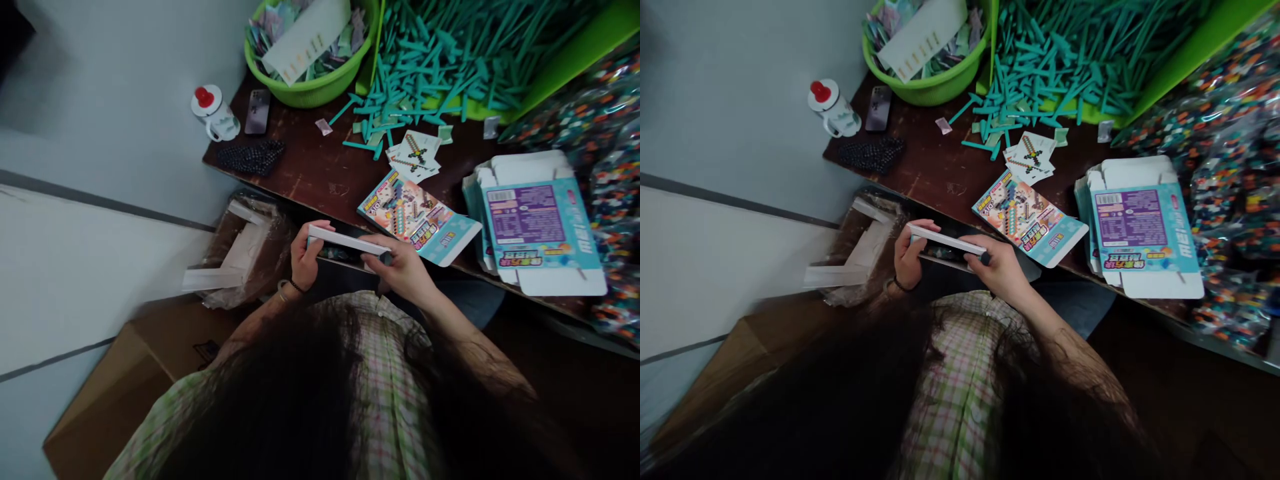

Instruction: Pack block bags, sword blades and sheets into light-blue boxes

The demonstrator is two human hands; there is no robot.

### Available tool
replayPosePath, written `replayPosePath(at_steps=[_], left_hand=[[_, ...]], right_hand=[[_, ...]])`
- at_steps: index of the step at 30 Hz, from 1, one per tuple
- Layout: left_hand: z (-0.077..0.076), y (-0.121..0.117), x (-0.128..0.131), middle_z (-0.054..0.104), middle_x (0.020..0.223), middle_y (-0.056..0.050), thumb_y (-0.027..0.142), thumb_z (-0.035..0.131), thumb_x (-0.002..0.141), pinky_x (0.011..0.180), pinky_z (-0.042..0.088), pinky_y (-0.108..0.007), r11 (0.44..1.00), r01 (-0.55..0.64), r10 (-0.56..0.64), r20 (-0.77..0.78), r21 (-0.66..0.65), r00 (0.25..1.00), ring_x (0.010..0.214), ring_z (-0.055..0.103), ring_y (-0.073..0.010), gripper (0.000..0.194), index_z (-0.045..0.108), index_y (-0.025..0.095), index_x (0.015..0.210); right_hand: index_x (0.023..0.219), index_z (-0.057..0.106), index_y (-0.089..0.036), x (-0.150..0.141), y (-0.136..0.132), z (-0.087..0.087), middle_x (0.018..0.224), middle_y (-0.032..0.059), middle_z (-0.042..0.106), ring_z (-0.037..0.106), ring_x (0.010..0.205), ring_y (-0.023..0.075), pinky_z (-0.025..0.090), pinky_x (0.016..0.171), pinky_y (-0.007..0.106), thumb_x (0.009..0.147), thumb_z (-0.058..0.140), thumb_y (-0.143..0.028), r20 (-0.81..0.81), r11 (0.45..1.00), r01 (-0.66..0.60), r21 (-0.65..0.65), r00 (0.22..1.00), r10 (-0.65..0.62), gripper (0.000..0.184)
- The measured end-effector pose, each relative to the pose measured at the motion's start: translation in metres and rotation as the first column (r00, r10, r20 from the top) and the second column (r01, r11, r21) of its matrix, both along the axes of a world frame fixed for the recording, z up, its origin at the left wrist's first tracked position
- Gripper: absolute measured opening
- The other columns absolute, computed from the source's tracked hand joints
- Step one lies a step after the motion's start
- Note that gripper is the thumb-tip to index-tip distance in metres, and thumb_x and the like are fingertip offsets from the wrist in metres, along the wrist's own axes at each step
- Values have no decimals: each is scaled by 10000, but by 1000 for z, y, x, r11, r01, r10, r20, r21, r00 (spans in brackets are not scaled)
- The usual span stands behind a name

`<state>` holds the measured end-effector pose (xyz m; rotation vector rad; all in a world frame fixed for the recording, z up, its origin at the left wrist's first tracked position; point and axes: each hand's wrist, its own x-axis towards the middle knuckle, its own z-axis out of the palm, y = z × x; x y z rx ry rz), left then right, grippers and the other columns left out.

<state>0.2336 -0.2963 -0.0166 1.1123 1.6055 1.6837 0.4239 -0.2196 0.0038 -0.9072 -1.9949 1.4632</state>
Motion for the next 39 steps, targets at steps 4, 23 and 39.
replayPosePath(at_steps=[4, 23, 39], left_hand=[[1, 17, -3, 749, 995, -51, 388, 572, 943, 878, 530, -352, 996, 81, -79, 74, -27, 994, 953, 689, -217, 254, 702, 213, 1073], [-47, -2, 17, 681, 1233, -106, 467, 529, 907, 1013, 522, -424, 965, 227, -189, 256, -131, 948, 1144, 653, -265, 442, 585, 210, 1262], [-41, -18, 1, 749, 1219, -92, 455, 668, 952, 1040, 554, -422, 980, 178, -195, -291, -86, 936, 1153, 703, -231, 266, 714, 234, 1092]], right_hand=[[1253, 736, -246, -12, 7, -2, 1227, 103, 763, 725, 1138, 267, 589, 1023, 468, 993, 565, -284, -63, 921, 80, 381, 996, -61, 314], [1094, 820, -259, 15, 29, -19, 1129, 64, 805, 780, 1033, 260, 638, 933, 420, 1014, 592, -365, 155, 962, -129, 240, 984, 94, 264], [1230, 762, -246, 26, 2, -48, 1246, 102, 764, 720, 1184, 266, 591, 1047, 483, 1034, 556, -328, 28, 934, -42, 355, 999, 35, 296]])
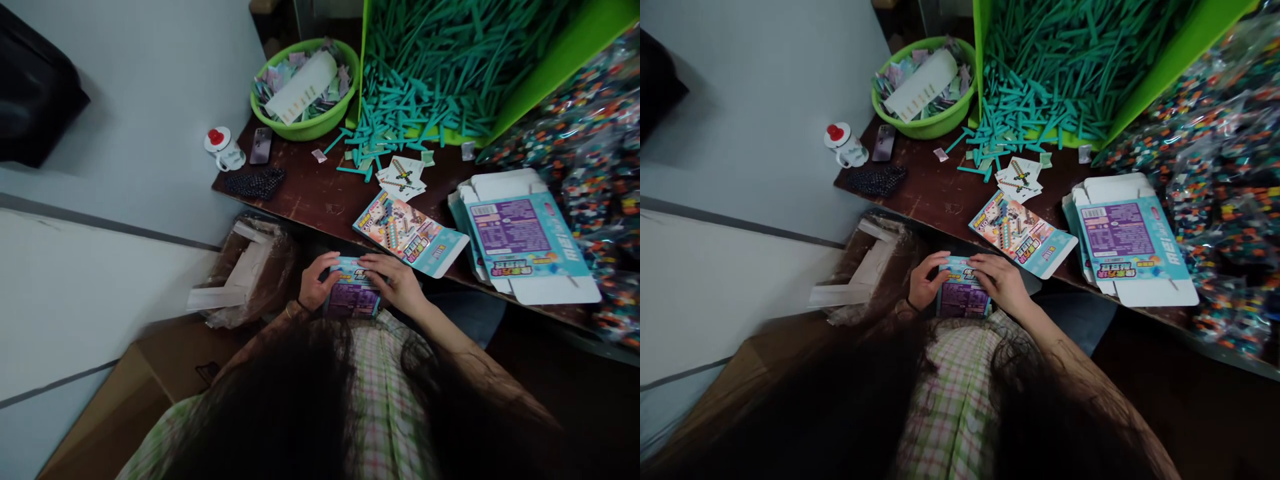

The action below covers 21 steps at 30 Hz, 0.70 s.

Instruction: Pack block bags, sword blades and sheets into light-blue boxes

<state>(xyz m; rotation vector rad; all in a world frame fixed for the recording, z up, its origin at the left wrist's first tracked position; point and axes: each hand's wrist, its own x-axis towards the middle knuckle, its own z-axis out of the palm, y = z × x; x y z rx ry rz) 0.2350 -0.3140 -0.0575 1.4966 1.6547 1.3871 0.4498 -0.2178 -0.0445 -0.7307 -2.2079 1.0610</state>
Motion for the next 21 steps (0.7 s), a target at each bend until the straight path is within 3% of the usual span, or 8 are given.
replayPosePath(at_steps=[3, 6, 8, 11, 13, 15, 18, 21], left_hand=[[-5, -3, 4, 732, 1258, -104, 468, 671, 941, 1091, 519, -445, 999, 41, -41, 17, -13, 999, 1200, 681, -247, 283, 711, 234, 1097], [-17, -13, 14, 632, 1423, -152, 557, 772, 824, 1130, 484, -490, 994, -2, 21, 173, -110, 985, 1297, 622, -309, 669, 584, 221, 1371], [-24, -19, 20, 625, 1420, -169, 579, 821, 750, 1086, 514, -500, 977, 7, 64, 323, -215, 944, 1243, 649, -329, 829, 522, 204, 1426], [-17, -19, 15, 726, 1211, -130, 549, 808, 752, 963, 578, -464, 955, 77, 52, 416, -287, 908, 1046, 715, -297, 673, 599, 185, 1279], [3, -11, -3, 744, 1118, -95, 505, 780, 781, 912, 595, -432, 970, 5, 72, 309, -242, 948, 971, 721, -269, 579, 609, 187, 1233], [29, 4, -30, 725, 1173, -94, 433, 738, 827, 946, 589, -428, 977, -179, 190, 88, -120, 978, 1020, 714, -267, 558, 571, 196, 1304], [59, 45, -70, 563, 1497, -138, 251, 654, 869, 1172, 465, -441, 934, -353, 354, -294, 60, 888, 1352, 580, -290, 715, 388, 215, 1531], [57, 101, -80, 413, 1636, -170, 87, 560, 854, 1277, 334, -438, 956, -289, 203, -596, -51, 777, 1522, 399, -296, 789, 309, 139, 1599]], right_hand=[[1173, 783, -261, 2, 0, -3, 1227, 93, 771, 721, 1182, 265, 571, 1074, 504, 1022, 574, -330, -28, 999, -1, -34, 1000, 0, 266], [1180, 773, -263, -3, -2, -7, 1219, 82, 776, 713, 1206, 257, 508, 1151, 534, 1032, 553, -316, -51, 1000, -26, -17, 998, 25, 271], [1203, 759, -256, -8, -2, -10, 1207, 85, 779, 715, 1206, 251, 473, 1183, 550, 1051, 506, -294, -57, 999, -38, 16, 998, 39, 297], [1378, 661, -254, -11, -2, -14, 1344, 116, 717, 640, 1328, 266, 430, 1216, 562, 1062, 480, -296, -64, 998, 23, 64, 998, -19, 367], [1543, 499, -258, -6, -3, -15, 1527, 135, 578, 508, 1464, 278, 413, 1233, 549, 1048, 527, -332, -88, 988, 130, 86, 989, -122, 501], [1606, 398, -273, 2, -7, -14, 1599, 130, 496, 452, 1505, 276, 420, 1233, 525, 1032, 571, -349, -121, 964, 252, 88, 963, -241, 604], [1492, 557, -296, 15, -15, -10, 1486, 105, 613, 566, 1407, 265, 472, 1194, 500, 1035, 573, -325, -145, 930, 364, 55, 924, -354, 459], [1313, 701, -283, 24, -22, -8, 1388, 102, 681, 646, 1306, 259, 534, 1126, 477, 1036, 569, -321, -134, 923, 383, 29, 917, -376, 310]])
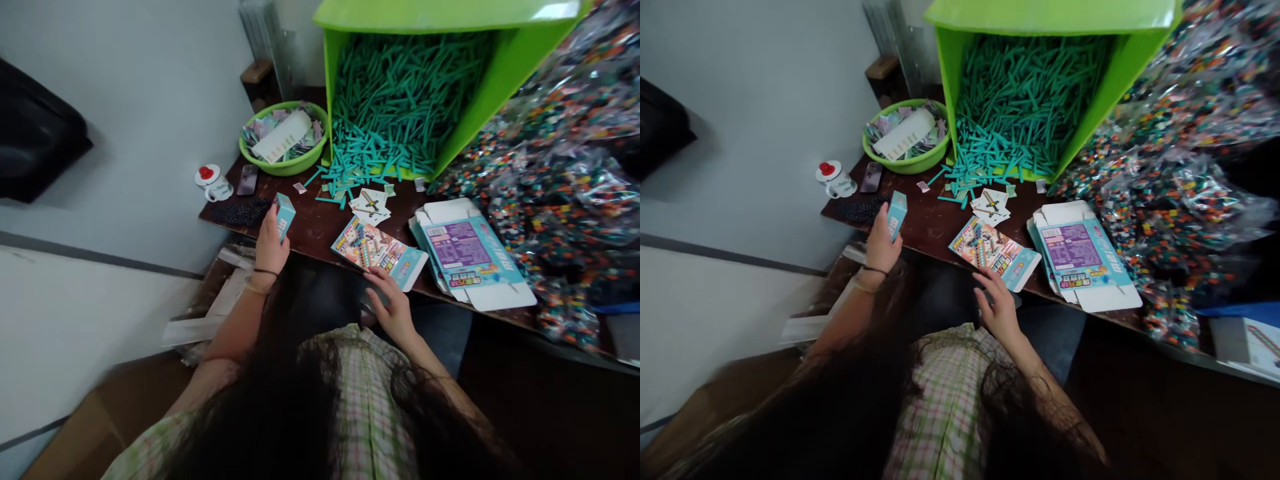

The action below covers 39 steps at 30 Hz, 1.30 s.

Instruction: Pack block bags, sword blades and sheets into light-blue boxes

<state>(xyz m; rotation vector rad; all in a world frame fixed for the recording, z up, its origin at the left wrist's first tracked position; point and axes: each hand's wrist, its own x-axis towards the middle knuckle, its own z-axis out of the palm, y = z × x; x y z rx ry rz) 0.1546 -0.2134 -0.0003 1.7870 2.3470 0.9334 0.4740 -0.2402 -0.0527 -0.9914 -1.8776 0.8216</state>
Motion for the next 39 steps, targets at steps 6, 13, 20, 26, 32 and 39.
replayPosePath(at_steps=[6, 13, 20, 26, 32, 39], left_hand=[[-39, 65, 45, 376, 1656, -209, 177, 505, 951, 1222, 312, -651, 856, -119, 1, -228, -503, 974, 1522, 341, -441, 620, 432, 113, 1564], [-56, 69, 9, 281, 1719, -134, 282, 495, 984, 1237, 147, -741, 859, -257, 162, -242, -442, 957, 1566, 228, -451, 623, 422, 208, 1598], [-45, 88, -93, 521, 1544, -156, 351, 402, 1039, 1180, 404, -480, 870, -390, 388, -71, -301, 919, 1413, 482, -317, 459, 612, 205, 1421], [-36, 83, -175, 682, 1235, -219, 392, 785, 800, 984, 524, -501, 731, -606, 617, -76, -314, 784, 1197, 628, -384, 373, 735, 135, 1065], [-11, 75, -220, 667, 1262, -150, 198, 587, 958, 944, 534, -377, 692, -688, 686, -98, -217, 721, 1105, 649, -224, 343, 597, 85, 1282], [-38, 71, -195, 534, 1500, -189, 166, 535, 940, 1113, 450, -471, 777, -544, 524, -152, -319, 838, 1368, 519, -322, 350, 635, 166, 1276]], right_hand=[[1219, 752, -267, 26, -12, -2, 1323, 106, 719, 689, 1236, 259, 578, 1055, 458, 1035, 555, -353, 41, 995, 98, 7, 994, -98, 282], [1172, 769, -253, 68, -15, -10, 1216, 99, 752, 724, 1114, 264, 571, 1021, 444, 1006, 602, -400, 43, 956, 293, 25, 955, -294, 278], [1119, 772, -224, 73, 0, 1, 1192, 105, 758, 721, 1098, 280, 544, 1005, 442, 1006, 584, -461, 90, 953, 299, 44, 949, -301, 324], [1072, 769, -211, 72, 7, 4, 1167, 107, 768, 732, 1069, 284, 552, 946, 413, 1002, 573, -491, 116, 945, 321, 59, 938, -326, 348], [1108, 762, -224, 71, 11, -4, 1145, 85, 784, 746, 1061, 270, 567, 947, 392, 1011, 554, -486, 159, 949, 302, 89, 937, -312, 348], [1132, 765, -261, 55, 18, -8, 1118, 57, 794, 764, 1019, 233, 611, 921, 349, 1013, 561, -434, 141, 968, 230, 104, 960, -243, 294]])
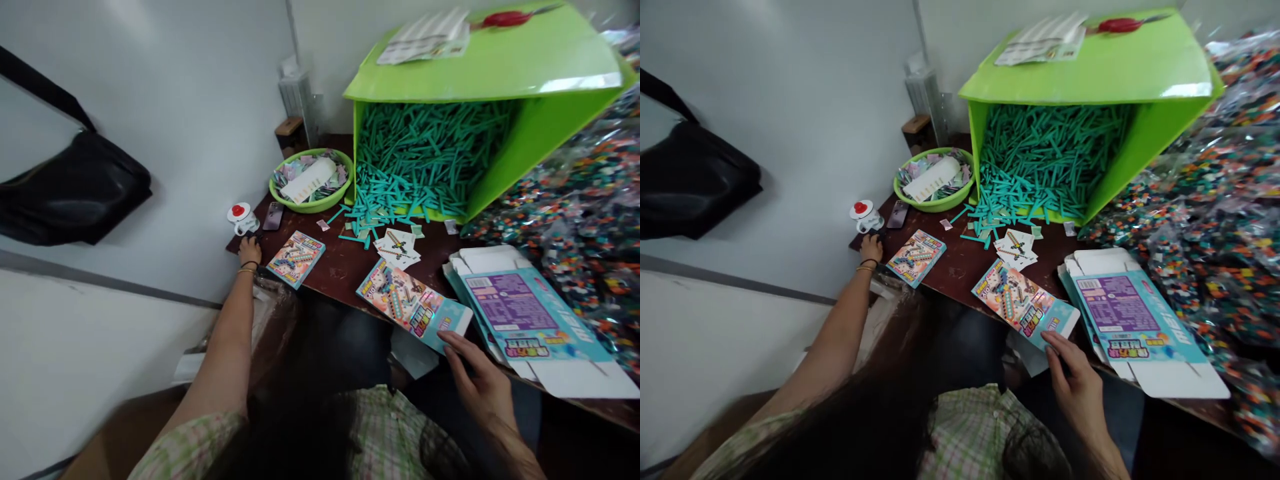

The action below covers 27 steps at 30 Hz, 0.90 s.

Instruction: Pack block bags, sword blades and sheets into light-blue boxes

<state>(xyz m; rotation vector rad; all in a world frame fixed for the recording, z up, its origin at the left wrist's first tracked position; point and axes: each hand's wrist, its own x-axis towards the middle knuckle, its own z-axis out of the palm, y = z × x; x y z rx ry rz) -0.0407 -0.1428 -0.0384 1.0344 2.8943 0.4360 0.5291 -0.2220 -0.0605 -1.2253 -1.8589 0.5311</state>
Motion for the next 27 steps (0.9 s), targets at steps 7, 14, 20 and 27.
replayPosePath(at_steps=[7, 14, 20, 27], left_hand=[[19, -1, 23, 367, 1620, -252, 229, 534, 914, 1208, 276, -666, 998, 50, -52, -54, -37, 997, 1527, 293, -422, 469, 575, 134, 1372], [-6, -37, 160, 520, 1517, -180, 355, 551, 948, 1244, 332, -518, 691, 649, -647, -130, 319, 752, 1489, 419, -327, 451, 606, 189, 1364], [-39, -63, 318, 495, 1582, -191, 498, 768, 832, 1264, 239, -588, 285, 953, -953, -71, 106, 293, 1528, 376, -386, 719, 582, 208, 1463], [-13, -32, 350, 745, 1203, -158, 491, 507, 983, 1106, 476, -472, 398, 696, -874, 16, 598, 485, 1204, 673, -308, 438, 747, 185, 1184]], right_hand=[[1084, 786, -262, 4, -3, 14, 1107, 84, 794, 759, 1032, 258, 615, 929, 420, 1002, 584, -424, -60, 995, 95, -21, 994, -96, 272], [1155, 743, -203, 19, -6, -5, 1108, 124, 787, 749, 983, 278, 597, 924, 462, 941, 596, -561, -96, 919, 269, -289, 947, -307, 442], [834, 686, -195, -7, 10, -3, 771, 62, 718, 655, 701, 213, 554, 683, 338, 906, 556, -641, -266, 870, 70, -489, 938, -225, 470], [911, 739, -235, -42, 15, 55, 906, 62, 761, 700, 856, 222, 566, 844, 367, 959, 576, -360, -359, 958, -161, -238, 931, 67, 210]])
